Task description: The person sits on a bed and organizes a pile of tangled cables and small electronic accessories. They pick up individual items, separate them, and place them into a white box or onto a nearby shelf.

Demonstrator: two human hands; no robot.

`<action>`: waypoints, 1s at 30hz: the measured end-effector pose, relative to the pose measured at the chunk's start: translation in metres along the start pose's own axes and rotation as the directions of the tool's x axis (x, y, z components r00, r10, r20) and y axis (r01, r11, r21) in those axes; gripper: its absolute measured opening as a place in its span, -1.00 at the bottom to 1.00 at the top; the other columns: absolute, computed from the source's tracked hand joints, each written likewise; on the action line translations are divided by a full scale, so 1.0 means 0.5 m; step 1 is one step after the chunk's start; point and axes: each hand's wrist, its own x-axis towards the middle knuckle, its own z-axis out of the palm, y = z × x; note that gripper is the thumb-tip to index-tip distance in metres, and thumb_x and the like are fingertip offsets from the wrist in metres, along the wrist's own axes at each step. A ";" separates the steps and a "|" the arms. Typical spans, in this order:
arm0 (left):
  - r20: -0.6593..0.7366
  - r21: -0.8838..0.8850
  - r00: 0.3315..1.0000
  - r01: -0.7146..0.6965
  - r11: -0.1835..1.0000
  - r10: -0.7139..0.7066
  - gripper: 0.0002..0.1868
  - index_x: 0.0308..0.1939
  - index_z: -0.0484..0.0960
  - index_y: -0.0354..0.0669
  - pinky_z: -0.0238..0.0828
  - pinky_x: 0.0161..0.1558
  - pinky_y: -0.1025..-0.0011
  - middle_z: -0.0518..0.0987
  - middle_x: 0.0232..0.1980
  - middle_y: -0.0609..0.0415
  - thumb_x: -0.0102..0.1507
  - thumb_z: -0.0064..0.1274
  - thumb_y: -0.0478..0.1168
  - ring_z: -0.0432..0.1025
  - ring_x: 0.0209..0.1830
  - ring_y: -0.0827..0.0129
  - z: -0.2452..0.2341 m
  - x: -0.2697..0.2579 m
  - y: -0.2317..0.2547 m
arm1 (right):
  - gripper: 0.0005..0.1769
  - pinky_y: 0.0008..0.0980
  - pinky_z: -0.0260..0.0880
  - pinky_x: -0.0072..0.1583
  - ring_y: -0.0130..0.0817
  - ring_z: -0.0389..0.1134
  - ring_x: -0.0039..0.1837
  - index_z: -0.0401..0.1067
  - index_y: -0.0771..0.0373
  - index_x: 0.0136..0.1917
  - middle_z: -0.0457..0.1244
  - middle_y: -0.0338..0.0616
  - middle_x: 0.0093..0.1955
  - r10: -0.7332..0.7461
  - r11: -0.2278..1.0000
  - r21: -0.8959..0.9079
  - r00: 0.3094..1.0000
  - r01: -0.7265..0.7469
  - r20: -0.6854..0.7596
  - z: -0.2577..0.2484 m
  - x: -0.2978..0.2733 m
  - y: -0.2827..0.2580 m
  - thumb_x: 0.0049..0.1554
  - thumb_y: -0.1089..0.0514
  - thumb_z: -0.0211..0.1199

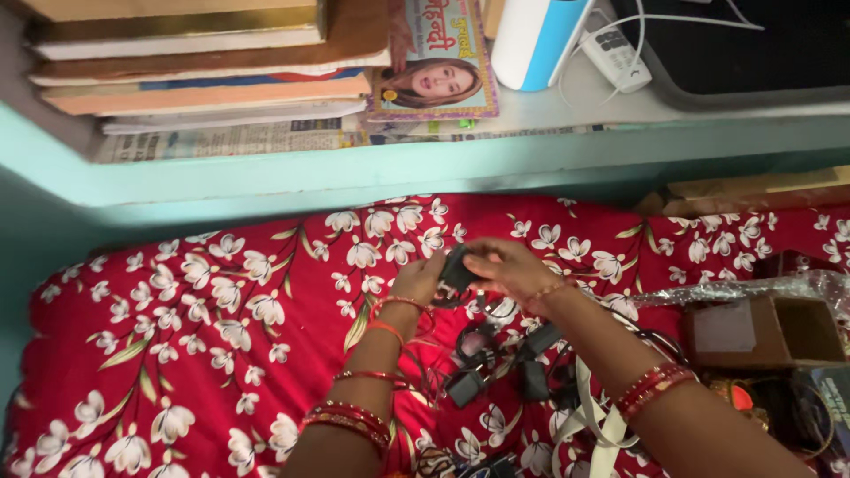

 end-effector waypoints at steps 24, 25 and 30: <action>-0.164 0.532 0.961 -0.106 0.840 0.225 -0.45 -0.22 0.74 -0.22 0.54 -0.07 0.20 0.72 -0.21 -0.11 -0.12 0.47 0.06 0.64 -0.20 0.14 -0.180 -0.217 0.062 | -0.45 -0.06 0.31 0.10 -0.11 0.32 0.16 0.48 0.23 0.10 0.33 -0.06 0.06 -0.379 -0.165 -0.912 0.829 0.376 0.411 0.106 -0.221 0.264 -0.15 -0.01 0.37; -0.163 0.517 0.963 -0.103 0.850 0.216 -0.46 -0.21 0.75 -0.21 0.55 -0.07 0.21 0.73 -0.21 -0.10 -0.12 0.46 0.06 0.64 -0.20 0.14 -0.188 -0.226 0.052 | -0.34 -0.05 0.27 0.12 -0.10 0.30 0.21 0.48 0.25 0.16 0.32 -0.04 0.12 -0.394 -0.245 -0.900 0.811 0.361 0.432 0.113 -0.228 0.272 -0.21 -0.04 0.37; -0.190 0.545 0.967 -0.042 0.838 0.172 -0.45 -0.21 0.75 -0.24 0.54 -0.06 0.20 0.72 -0.20 -0.11 -0.10 0.48 0.07 0.64 -0.19 0.13 -0.201 -0.244 0.050 | -0.62 -0.08 0.23 0.23 -0.17 0.36 0.17 0.48 0.15 0.19 0.36 -0.12 0.03 0.063 0.004 -0.936 0.934 0.351 0.351 0.126 -0.186 0.199 0.12 0.03 0.35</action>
